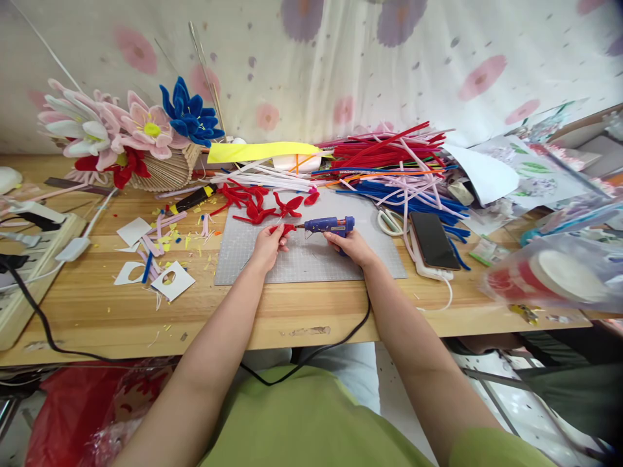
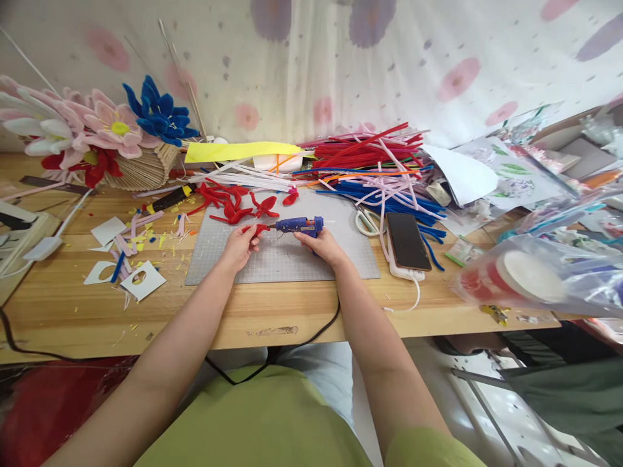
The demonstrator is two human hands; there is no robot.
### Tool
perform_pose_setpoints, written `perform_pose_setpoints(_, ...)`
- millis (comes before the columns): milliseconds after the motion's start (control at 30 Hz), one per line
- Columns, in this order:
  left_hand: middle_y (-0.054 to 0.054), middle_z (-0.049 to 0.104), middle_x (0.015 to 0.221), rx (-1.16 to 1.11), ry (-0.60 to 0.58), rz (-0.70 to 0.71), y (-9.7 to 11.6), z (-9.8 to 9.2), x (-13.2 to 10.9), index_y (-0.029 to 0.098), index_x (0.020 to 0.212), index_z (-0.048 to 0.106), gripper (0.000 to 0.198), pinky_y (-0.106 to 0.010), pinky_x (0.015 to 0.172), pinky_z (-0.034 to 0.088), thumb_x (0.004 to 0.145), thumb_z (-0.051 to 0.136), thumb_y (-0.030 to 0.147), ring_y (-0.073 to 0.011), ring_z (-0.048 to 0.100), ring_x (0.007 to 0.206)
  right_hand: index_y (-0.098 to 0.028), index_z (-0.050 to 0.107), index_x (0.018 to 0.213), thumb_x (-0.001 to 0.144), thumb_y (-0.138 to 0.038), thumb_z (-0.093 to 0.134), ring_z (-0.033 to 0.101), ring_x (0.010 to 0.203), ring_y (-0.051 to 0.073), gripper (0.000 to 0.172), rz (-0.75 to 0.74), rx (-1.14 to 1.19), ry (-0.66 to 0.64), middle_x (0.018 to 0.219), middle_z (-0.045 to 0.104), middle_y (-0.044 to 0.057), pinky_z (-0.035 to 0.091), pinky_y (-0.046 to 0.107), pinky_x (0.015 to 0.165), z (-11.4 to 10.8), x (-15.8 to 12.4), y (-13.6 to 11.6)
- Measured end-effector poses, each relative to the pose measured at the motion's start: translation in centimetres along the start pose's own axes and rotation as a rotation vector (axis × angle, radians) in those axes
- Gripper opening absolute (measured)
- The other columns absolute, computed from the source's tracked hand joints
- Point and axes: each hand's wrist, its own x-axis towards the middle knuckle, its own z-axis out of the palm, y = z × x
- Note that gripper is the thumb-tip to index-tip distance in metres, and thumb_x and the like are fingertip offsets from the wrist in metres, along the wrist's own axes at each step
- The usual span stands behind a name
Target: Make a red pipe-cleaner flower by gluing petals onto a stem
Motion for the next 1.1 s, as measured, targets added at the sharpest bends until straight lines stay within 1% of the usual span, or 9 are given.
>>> perform_pose_setpoints(100, 0.004, 0.053, 0.058, -0.002, 0.0, 0.004, -0.07, 0.01, 0.0, 0.014, 0.07, 0.052, 0.016, -0.014, 0.037, 0.034, 0.085, 0.055, 0.02, -0.0022, 0.037, 0.04, -0.02, 0.047, 0.055, 0.06, -0.071, 0.064, 0.037, 0.047, 0.009, 0.054, 0.001, 0.008, -0.01, 0.046, 0.043, -0.002, 0.03, 0.026, 0.045, 0.07, -0.03, -0.09)
perform_pose_setpoints(300, 0.005, 0.053, 0.057, 0.003, -0.015, 0.01, -0.23, -0.04, 0.14, 0.014, 0.073, 0.052, 0.017, -0.013, 0.036, 0.034, 0.082, 0.062, 0.025, -0.0013, 0.037, 0.039, -0.019, 0.046, 0.056, 0.055, -0.073, 0.066, 0.036, 0.046, 0.008, 0.057, 0.023, 0.037, 0.006, 0.047, 0.042, -0.004, 0.03, 0.024, 0.044, 0.18, -0.05, -0.33)
perform_pose_setpoints(567, 0.004, 0.052, 0.056, 0.019, -0.035, 0.005, -0.19, -0.04, 0.01, 0.013, 0.072, 0.052, 0.015, -0.014, 0.035, 0.034, 0.085, 0.056, 0.019, -0.0016, 0.035, 0.038, -0.019, 0.046, 0.057, 0.057, -0.072, 0.065, 0.036, 0.047, 0.008, 0.056, 0.022, 0.034, 0.014, 0.048, 0.043, -0.004, 0.031, 0.025, 0.046, 0.04, -0.01, -0.44)
perform_pose_setpoints(800, 0.004, 0.051, 0.056, 0.01, -0.011, 0.007, -0.12, 0.02, -0.04, 0.013, 0.071, 0.05, 0.017, -0.014, 0.035, 0.034, 0.088, 0.05, 0.016, -0.002, 0.036, 0.038, -0.019, 0.046, 0.058, 0.057, -0.073, 0.064, 0.036, 0.046, 0.008, 0.057, 0.014, 0.026, -0.018, 0.048, 0.042, -0.004, 0.029, 0.025, 0.046, 0.01, -0.04, -0.27)
perform_pose_setpoints(967, 0.004, 0.052, 0.056, 0.02, -0.012, 0.004, -0.06, 0.07, -0.12, 0.013, 0.072, 0.052, 0.016, -0.014, 0.035, 0.034, 0.088, 0.051, 0.016, -0.002, 0.036, 0.039, -0.019, 0.047, 0.059, 0.06, -0.07, 0.065, 0.036, 0.047, 0.008, 0.054, 0.018, 0.027, 0.003, 0.048, 0.042, -0.003, 0.029, 0.025, 0.045, -0.06, -0.02, -0.07)
perform_pose_setpoints(1100, 0.004, 0.051, 0.056, 0.009, -0.007, 0.011, -0.06, 0.05, -0.14, 0.013, 0.072, 0.051, 0.016, -0.014, 0.036, 0.036, 0.088, 0.051, 0.016, -0.0022, 0.036, 0.039, -0.019, 0.046, 0.059, 0.061, -0.069, 0.065, 0.034, 0.047, 0.008, 0.053, 0.021, 0.02, -0.025, 0.048, 0.041, -0.003, 0.027, 0.025, 0.045, -0.07, -0.13, -0.19)
